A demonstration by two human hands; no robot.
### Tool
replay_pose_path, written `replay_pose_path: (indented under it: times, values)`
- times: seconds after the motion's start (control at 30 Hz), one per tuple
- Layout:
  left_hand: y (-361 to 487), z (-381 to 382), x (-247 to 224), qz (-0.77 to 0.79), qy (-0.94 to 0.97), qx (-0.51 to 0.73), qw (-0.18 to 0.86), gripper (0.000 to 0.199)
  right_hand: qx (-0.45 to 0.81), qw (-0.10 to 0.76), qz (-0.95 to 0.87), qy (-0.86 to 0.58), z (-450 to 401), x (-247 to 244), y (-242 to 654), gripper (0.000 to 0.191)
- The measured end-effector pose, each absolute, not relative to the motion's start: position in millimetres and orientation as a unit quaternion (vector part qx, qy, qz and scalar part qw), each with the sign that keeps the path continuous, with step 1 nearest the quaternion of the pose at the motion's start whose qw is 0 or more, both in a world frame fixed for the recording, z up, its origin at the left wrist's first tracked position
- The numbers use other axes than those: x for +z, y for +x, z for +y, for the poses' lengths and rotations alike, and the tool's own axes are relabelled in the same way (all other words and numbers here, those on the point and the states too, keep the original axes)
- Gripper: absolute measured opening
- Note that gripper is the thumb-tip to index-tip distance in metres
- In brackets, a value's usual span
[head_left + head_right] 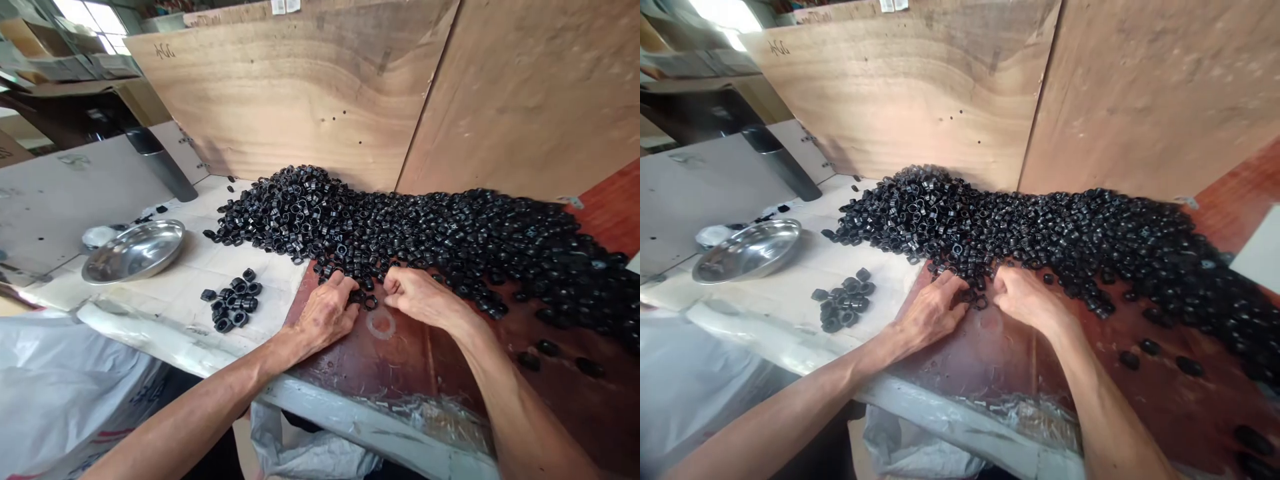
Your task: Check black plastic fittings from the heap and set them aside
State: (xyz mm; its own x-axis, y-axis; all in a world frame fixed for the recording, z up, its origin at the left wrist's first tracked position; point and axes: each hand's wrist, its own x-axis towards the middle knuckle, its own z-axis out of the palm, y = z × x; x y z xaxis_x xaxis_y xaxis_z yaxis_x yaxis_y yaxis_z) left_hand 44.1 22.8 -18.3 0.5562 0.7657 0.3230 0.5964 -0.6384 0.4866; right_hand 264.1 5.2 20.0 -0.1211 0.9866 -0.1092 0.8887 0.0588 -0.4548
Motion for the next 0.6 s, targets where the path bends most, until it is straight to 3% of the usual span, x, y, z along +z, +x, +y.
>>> replay_pose_path:
  times: [0.2,0.33,0.47,0.6]
  values:
    - [27.0,12.2,-16.6,0.401,0.818,0.338,0.237,0.03,0.158,0.164,-0.737,-0.636,12.8,8.4,258.1,0.023]
    - [24.7,12.7,-20.2,0.425,0.783,0.343,0.298,0.026,0.126,0.173,-0.733,-0.646,12.8,2.0,249.8,0.019]
    - [23.3,15.3,-20.6,0.441,0.757,0.342,0.34,0.021,0.103,0.173,-0.72,-0.664,14.3,-1.4,253.4,0.027]
    - [22.4,14.6,-20.4,0.442,0.741,0.353,0.362,0.024,0.081,0.169,-0.731,-0.656,14.7,-6.2,255.9,0.015]
